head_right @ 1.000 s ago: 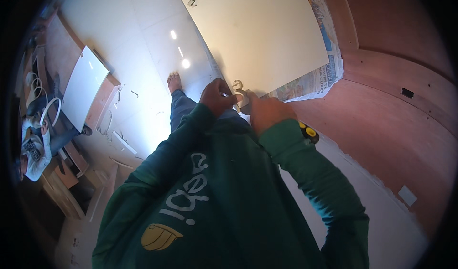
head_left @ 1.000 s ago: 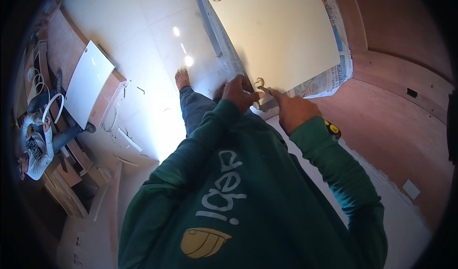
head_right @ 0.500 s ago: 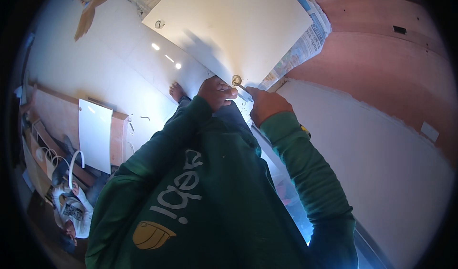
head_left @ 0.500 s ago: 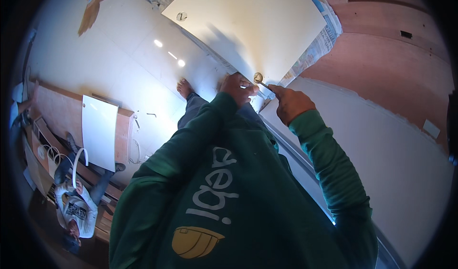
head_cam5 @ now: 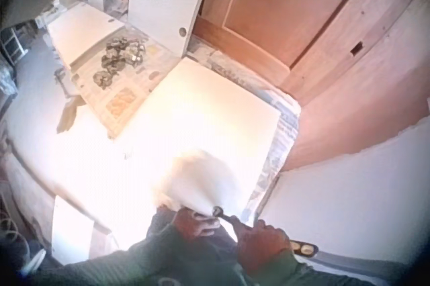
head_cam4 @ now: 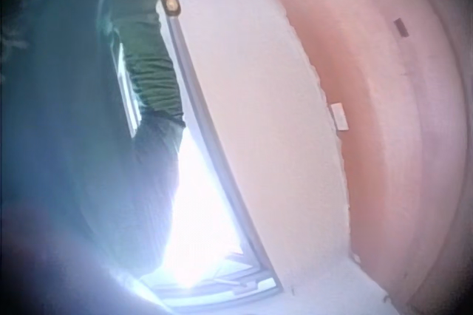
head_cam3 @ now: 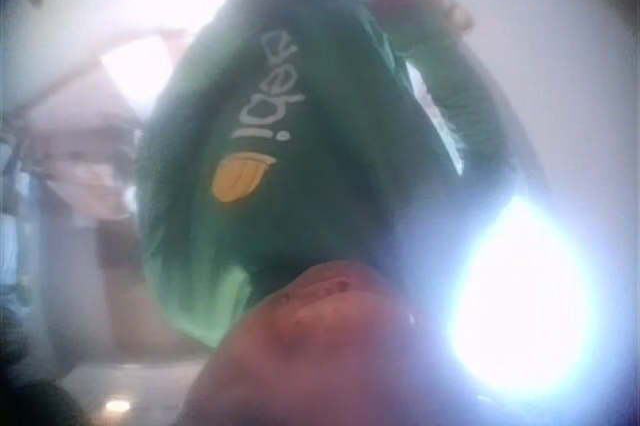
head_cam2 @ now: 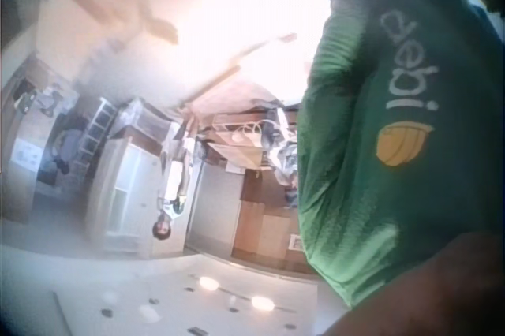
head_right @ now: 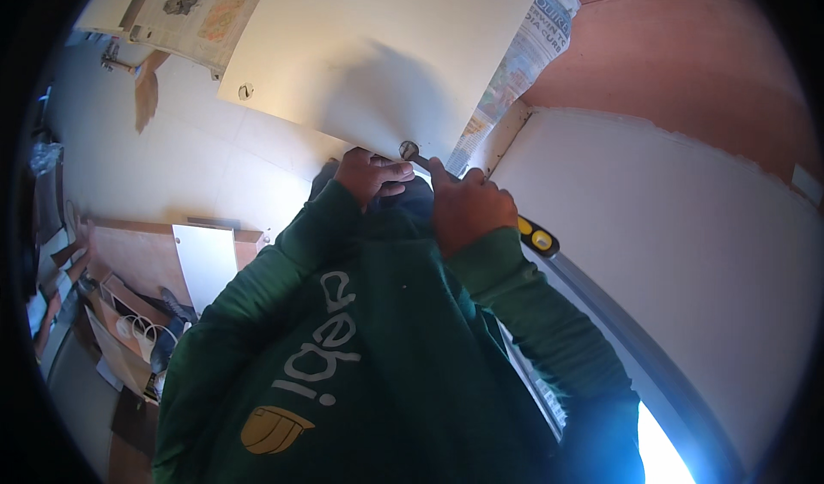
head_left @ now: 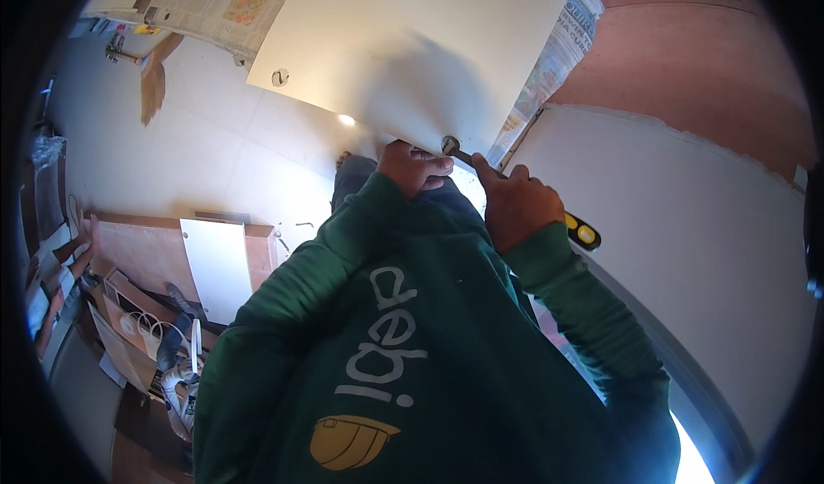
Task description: The person assembles a white cabinet door by first marking a location with a pencil and then using a screwdriver to install a metal hinge. The person works on a single door piece placed on a newspaper-covered surface while another person works in the background.
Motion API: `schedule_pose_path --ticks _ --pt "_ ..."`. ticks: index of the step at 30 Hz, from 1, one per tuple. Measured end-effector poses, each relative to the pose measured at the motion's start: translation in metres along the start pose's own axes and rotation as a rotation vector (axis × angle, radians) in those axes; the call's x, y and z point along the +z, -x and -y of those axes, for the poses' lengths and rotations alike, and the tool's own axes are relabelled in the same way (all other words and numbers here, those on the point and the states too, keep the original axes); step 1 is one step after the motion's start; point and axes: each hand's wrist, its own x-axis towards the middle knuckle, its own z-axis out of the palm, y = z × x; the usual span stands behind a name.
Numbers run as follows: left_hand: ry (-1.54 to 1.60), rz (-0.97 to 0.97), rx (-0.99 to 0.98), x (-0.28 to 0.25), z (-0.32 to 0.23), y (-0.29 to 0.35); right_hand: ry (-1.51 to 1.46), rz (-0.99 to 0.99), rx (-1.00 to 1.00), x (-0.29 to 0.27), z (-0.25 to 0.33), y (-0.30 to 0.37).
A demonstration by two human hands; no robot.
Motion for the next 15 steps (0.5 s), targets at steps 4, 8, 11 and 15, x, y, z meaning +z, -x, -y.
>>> schedule_pose_path --ticks 4,8,11,15 --pt "-0.066 0.015 -0.038 -0.004 -0.004 0.000 -0.092 0.035 -0.005 0.004 -0.009 -0.005" --pt "-0.001 0.050 -0.070 -0.005 -0.008 -0.003 -0.078 0.051 0.051 -0.002 -0.001 -0.006" --pt "0.024 0.042 -0.062 -0.005 -0.009 -0.009 -0.051 0.077 0.101 -0.006 0.008 -0.007" --pt "0.065 0.033 -0.135 -0.002 -0.011 -0.008 0.005 0.058 0.163 -0.002 0.012 -0.004"
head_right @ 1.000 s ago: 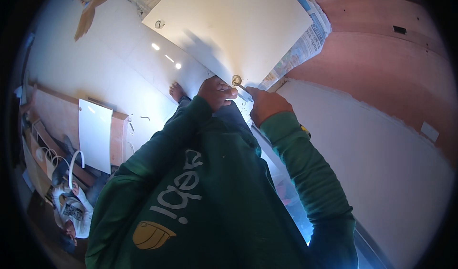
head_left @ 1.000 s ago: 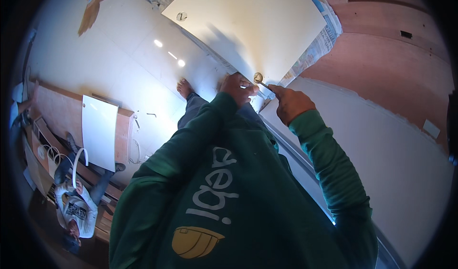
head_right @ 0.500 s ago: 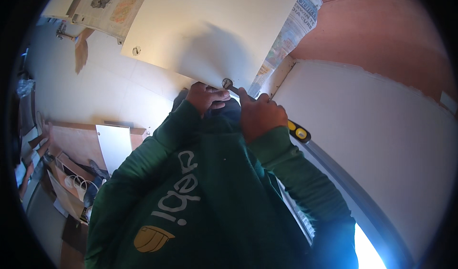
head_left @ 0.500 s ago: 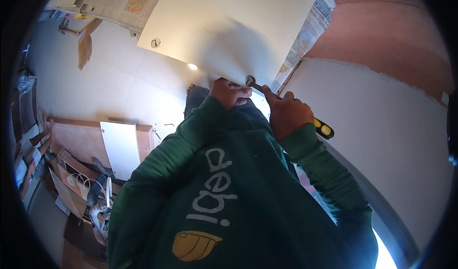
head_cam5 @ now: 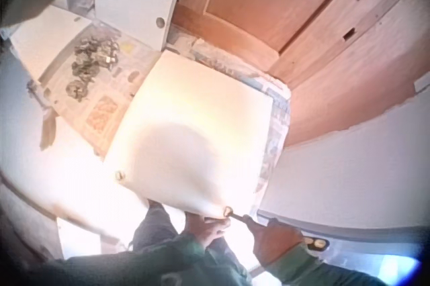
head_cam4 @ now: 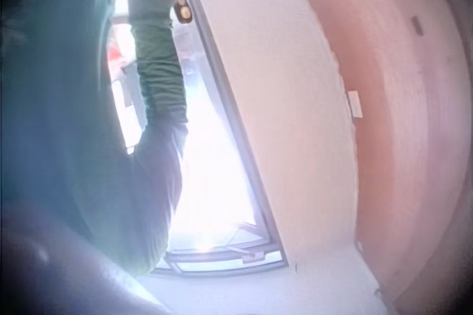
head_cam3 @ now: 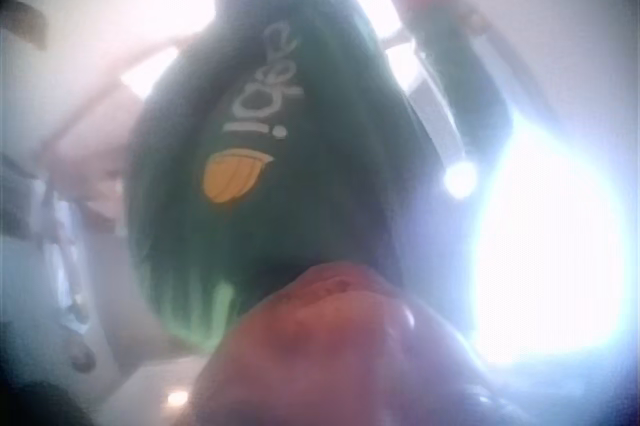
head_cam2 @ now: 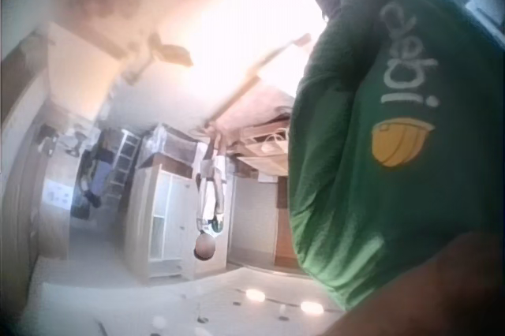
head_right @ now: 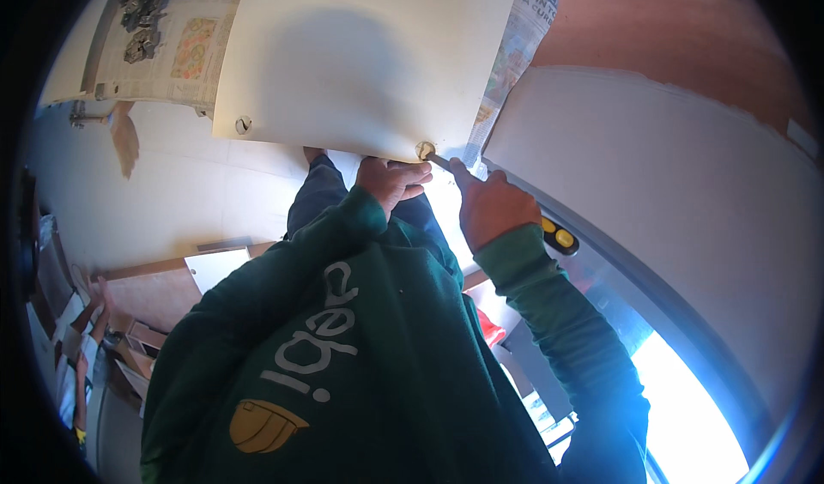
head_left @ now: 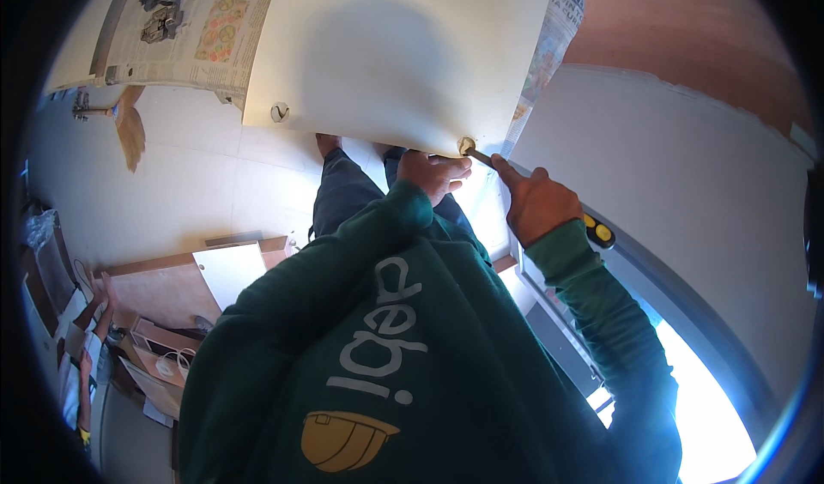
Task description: The person assembles a white cabinet door by first marking a location with a pencil and then using a screwdriver to install a metal hinge. The person works on a single door piece placed on a newspaper-covered surface while another person works in the background.
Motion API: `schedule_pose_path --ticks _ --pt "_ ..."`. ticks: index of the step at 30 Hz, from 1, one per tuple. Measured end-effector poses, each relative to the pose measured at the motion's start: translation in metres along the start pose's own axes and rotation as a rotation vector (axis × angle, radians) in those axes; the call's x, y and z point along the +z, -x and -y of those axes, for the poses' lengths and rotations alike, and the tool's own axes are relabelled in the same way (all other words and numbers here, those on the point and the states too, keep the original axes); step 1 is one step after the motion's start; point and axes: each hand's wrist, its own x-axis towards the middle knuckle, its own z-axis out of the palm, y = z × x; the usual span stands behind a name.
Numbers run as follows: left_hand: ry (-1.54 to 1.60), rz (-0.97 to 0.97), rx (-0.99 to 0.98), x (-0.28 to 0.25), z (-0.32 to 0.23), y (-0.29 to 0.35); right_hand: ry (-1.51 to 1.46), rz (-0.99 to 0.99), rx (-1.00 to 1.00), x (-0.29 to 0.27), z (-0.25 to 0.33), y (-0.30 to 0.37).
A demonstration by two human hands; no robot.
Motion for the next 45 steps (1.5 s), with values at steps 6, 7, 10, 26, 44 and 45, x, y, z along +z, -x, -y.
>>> schedule_pose_path --ticks 6,7,10,26,44,45 --pt "-0.017 0.024 -0.022 0.000 -0.005 0.002 0.024 0.002 0.070 0.004 0.015 0.007" --pt "-0.026 0.033 -0.018 0.000 -0.005 0.003 0.019 0.006 0.074 0.003 0.014 0.004" --pt "-0.028 0.026 -0.046 -0.005 0.001 -0.003 0.028 0.004 0.090 0.000 0.017 0.005" --pt "-0.056 0.017 0.025 -0.002 0.008 -0.004 -0.077 -0.069 0.024 0.010 0.001 -0.001" --pt "-0.009 0.098 0.069 -0.013 0.002 0.004 -0.592 0.059 -0.214 0.039 0.005 -0.007" --pt "-0.001 0.113 0.053 -0.015 0.005 0.000 -0.603 0.066 -0.201 0.037 0.006 -0.007"
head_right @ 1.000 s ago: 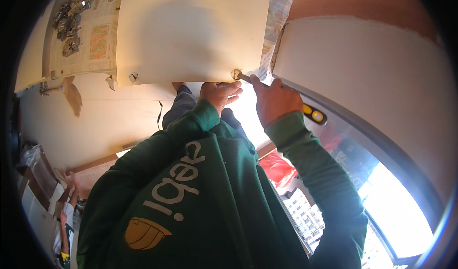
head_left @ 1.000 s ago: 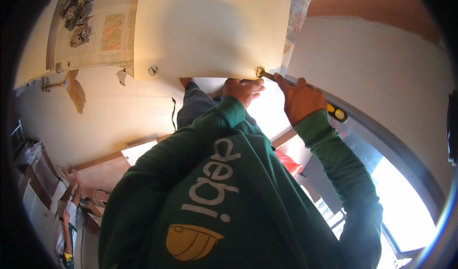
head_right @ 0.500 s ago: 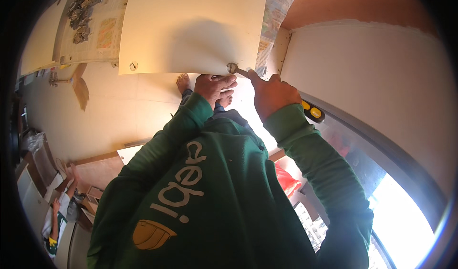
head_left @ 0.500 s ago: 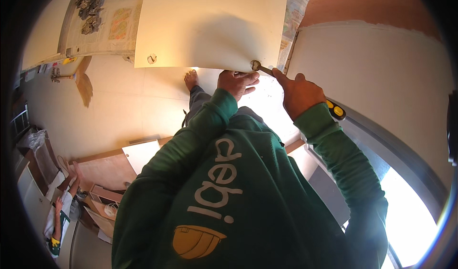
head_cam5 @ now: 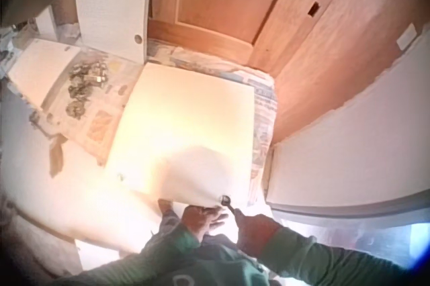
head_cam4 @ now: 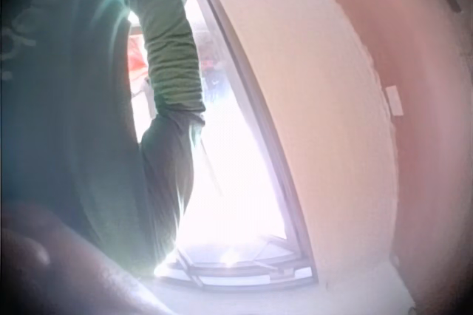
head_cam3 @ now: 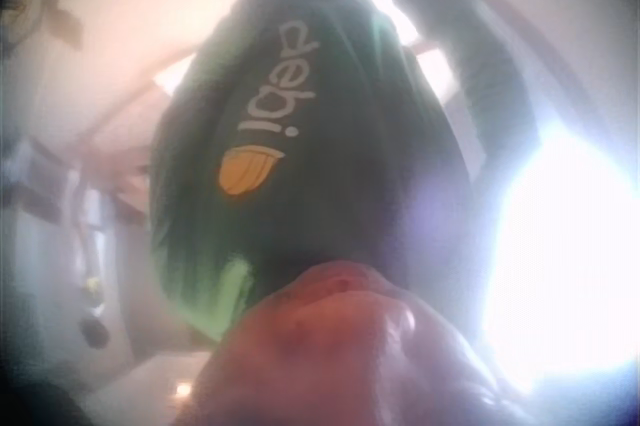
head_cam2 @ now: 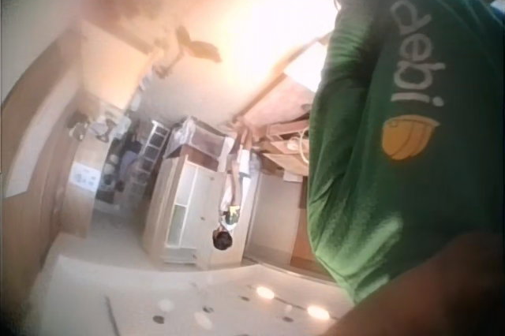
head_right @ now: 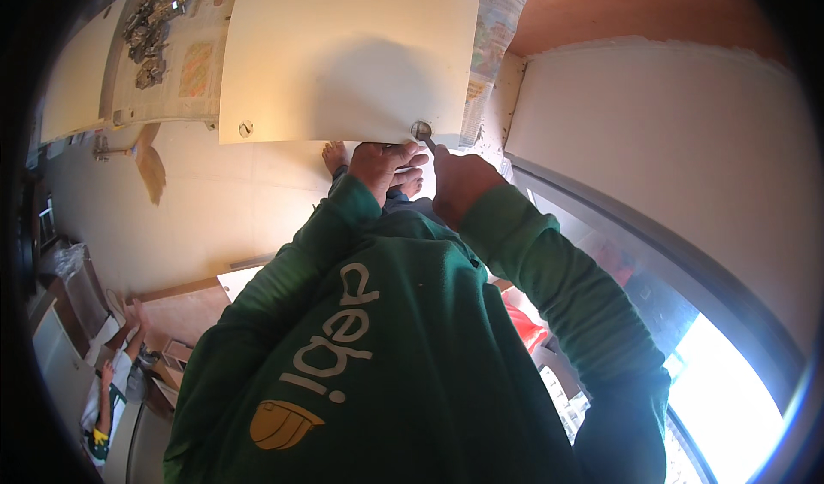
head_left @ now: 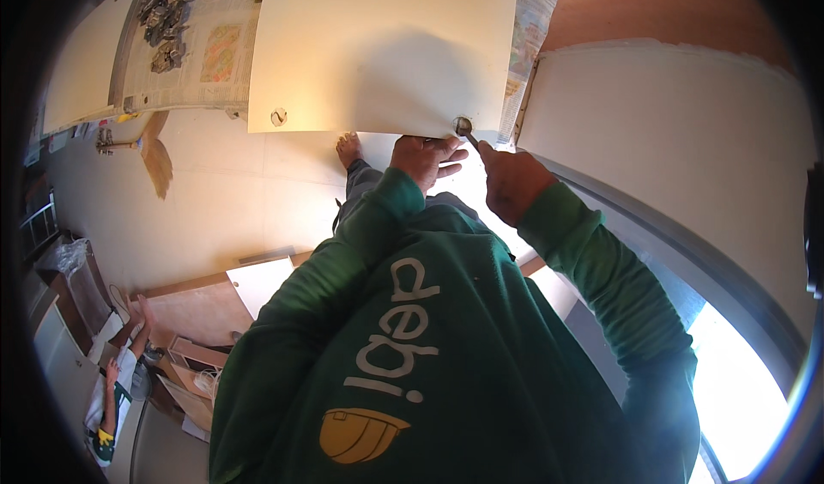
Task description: The person assembles a white cabinet door by first marking a location with a pencil and then using a screwdriver to install a metal hinge. The person works on a single door piece placed on a newspaper-covered surface while another person works in the background.
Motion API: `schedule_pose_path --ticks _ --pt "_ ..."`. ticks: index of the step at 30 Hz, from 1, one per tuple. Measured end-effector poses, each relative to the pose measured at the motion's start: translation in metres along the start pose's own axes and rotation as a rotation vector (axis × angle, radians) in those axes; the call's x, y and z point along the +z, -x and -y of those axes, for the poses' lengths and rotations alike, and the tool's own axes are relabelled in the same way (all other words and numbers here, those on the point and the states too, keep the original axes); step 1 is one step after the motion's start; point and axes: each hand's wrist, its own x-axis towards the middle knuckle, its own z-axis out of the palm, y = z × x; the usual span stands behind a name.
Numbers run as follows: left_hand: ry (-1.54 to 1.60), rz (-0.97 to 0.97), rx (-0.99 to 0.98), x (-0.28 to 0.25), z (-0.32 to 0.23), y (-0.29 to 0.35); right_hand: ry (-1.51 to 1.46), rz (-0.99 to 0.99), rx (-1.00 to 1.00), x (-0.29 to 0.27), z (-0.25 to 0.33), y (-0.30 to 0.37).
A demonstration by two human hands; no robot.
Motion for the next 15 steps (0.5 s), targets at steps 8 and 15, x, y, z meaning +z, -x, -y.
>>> schedule_pose_path --ticks 8,15 --pt "-0.014 -0.009 -0.123 0.004 -0.014 0.005 -0.084 -0.072 0.052 -0.001 0.009 -0.003" --pt "-0.033 0.085 -0.283 -0.015 -0.036 0.005 -0.958 0.041 0.561 -0.034 0.050 0.010"
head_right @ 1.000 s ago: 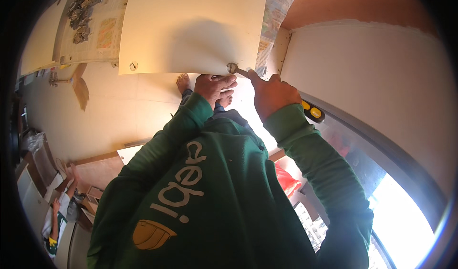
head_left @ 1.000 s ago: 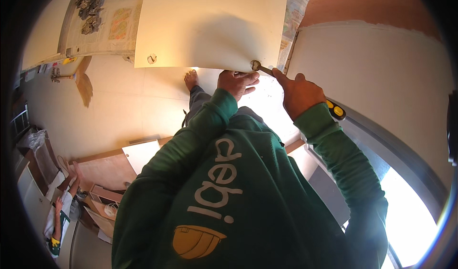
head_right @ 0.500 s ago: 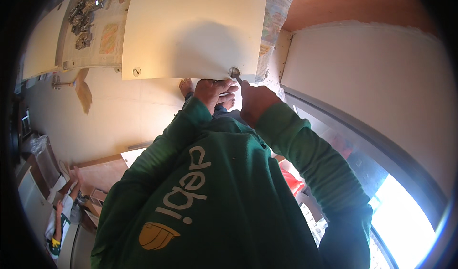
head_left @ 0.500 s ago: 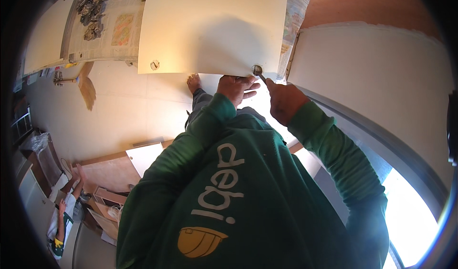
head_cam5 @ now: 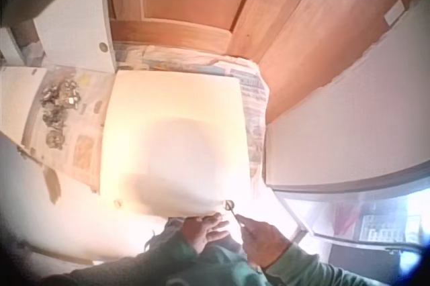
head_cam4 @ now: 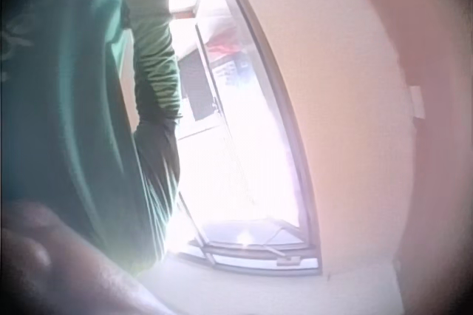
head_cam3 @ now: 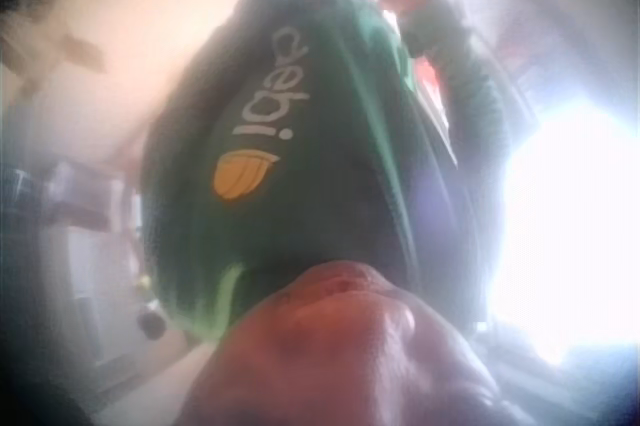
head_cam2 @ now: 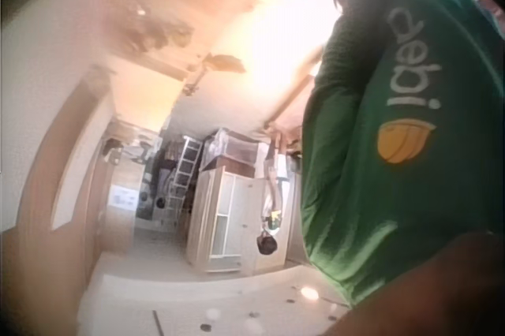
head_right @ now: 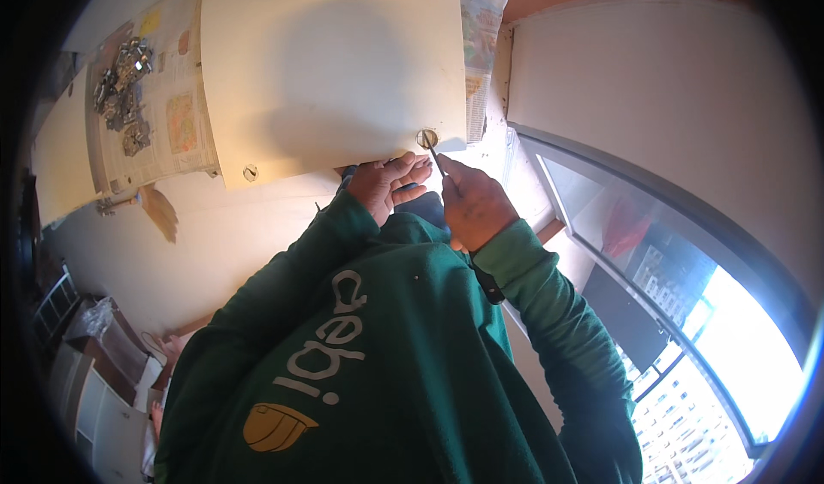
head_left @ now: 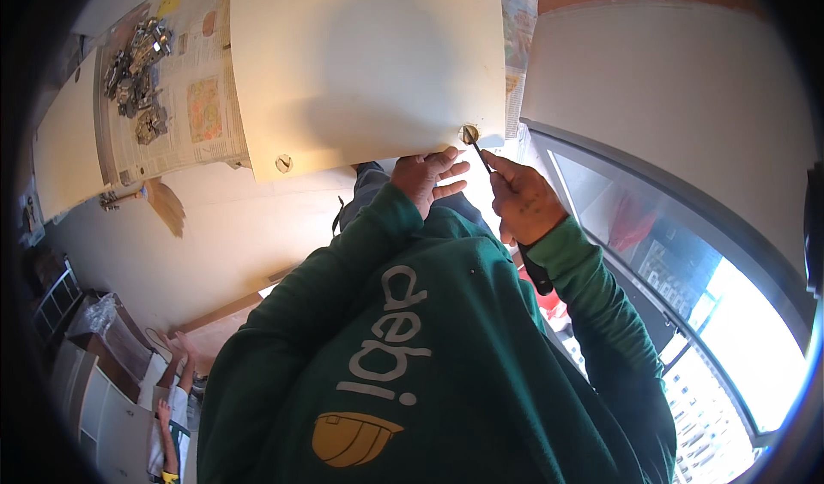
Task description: The person assembles a white cabinet door by first marking a location with a pencil and then using a screwdriver to install a metal hinge. The person works on a single door piece placed on a newspaper-covered surface while another person works in the background.
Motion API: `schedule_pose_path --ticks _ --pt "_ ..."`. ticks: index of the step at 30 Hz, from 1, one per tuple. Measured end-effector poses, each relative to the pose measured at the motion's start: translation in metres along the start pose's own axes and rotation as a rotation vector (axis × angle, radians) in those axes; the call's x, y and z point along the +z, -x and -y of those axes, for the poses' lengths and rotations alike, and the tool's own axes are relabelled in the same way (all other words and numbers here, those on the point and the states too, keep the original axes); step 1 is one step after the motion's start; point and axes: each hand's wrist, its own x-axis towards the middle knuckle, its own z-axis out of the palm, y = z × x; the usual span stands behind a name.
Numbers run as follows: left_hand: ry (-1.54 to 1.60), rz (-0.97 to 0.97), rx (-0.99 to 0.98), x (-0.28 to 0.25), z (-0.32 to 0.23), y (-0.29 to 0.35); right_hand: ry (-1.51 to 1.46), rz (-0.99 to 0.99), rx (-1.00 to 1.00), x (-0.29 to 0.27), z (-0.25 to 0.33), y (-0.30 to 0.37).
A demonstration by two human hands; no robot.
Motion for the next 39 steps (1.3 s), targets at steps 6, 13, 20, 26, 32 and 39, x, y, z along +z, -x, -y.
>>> schedule_pose_path --ticks 6,13,20,26,32,39 --pt "-0.025 0.029 -0.101 -0.006 -0.009 0.004 -0.475 -0.018 0.101 0.022 -0.007 -0.006" --pt "-0.074 0.018 -0.141 -0.008 -0.012 0.001 -0.724 -0.063 0.071 0.041 -0.012 -0.003" --pt "-0.080 0.031 -0.123 -0.007 -0.009 -0.002 -0.358 -0.172 -0.120 0.046 -0.017 -0.008" --pt "-0.072 -0.010 -0.119 0.000 -0.011 0.001 0.132 -0.188 -0.246 0.034 -0.028 -0.026" --pt "-0.047 0.030 -0.103 0.000 -0.011 0.005 -0.310 -0.104 0.035 0.025 -0.009 -0.005" --pt "-0.057 0.048 -0.136 -0.004 -0.013 0.003 -0.766 -0.075 0.095 0.035 -0.005 -0.001"
